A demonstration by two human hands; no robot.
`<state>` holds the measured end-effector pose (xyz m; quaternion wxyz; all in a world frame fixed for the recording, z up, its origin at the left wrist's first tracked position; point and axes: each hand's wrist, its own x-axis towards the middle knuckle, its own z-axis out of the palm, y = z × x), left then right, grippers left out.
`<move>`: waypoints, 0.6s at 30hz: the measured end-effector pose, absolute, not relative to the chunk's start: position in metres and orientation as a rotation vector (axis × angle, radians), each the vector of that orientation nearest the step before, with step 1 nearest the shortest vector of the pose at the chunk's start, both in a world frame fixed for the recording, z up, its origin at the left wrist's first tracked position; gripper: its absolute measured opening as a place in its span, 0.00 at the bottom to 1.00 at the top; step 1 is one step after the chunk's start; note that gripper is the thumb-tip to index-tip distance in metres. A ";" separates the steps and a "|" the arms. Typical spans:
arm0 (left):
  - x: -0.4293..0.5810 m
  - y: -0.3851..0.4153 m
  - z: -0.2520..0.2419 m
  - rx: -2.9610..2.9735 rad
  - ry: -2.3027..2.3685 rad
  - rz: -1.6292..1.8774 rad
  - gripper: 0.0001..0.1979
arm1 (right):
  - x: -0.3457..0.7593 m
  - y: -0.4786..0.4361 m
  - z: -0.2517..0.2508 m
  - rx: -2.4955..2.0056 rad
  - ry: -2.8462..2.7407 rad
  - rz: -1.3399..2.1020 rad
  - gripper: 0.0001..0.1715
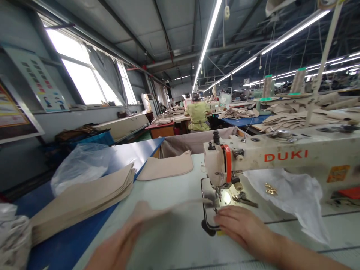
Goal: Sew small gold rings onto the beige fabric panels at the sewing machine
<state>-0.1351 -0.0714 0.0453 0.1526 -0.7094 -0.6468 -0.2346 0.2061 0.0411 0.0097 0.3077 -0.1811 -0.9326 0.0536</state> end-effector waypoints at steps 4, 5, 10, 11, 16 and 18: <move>-0.138 0.003 0.136 -1.780 -1.789 -0.688 0.20 | 0.206 0.041 0.006 -0.464 -2.478 0.143 0.17; -0.137 0.025 0.145 -1.791 -1.752 -0.649 0.21 | 0.206 0.041 0.006 -0.467 -2.475 0.149 0.16; -0.131 0.106 0.104 -1.936 -1.959 -0.330 0.23 | 0.204 0.046 0.006 -0.534 -2.510 0.229 0.15; -0.131 0.113 0.087 -1.946 -2.005 -0.297 0.22 | 0.204 0.047 0.005 -0.539 -2.513 0.232 0.15; -0.137 0.122 0.022 -1.936 -2.197 -0.193 0.24 | 0.202 0.050 0.001 -0.466 -2.481 0.245 0.15; -0.140 0.122 0.016 -1.931 -2.207 -0.191 0.28 | 0.201 0.051 0.000 -0.462 -2.477 0.261 0.14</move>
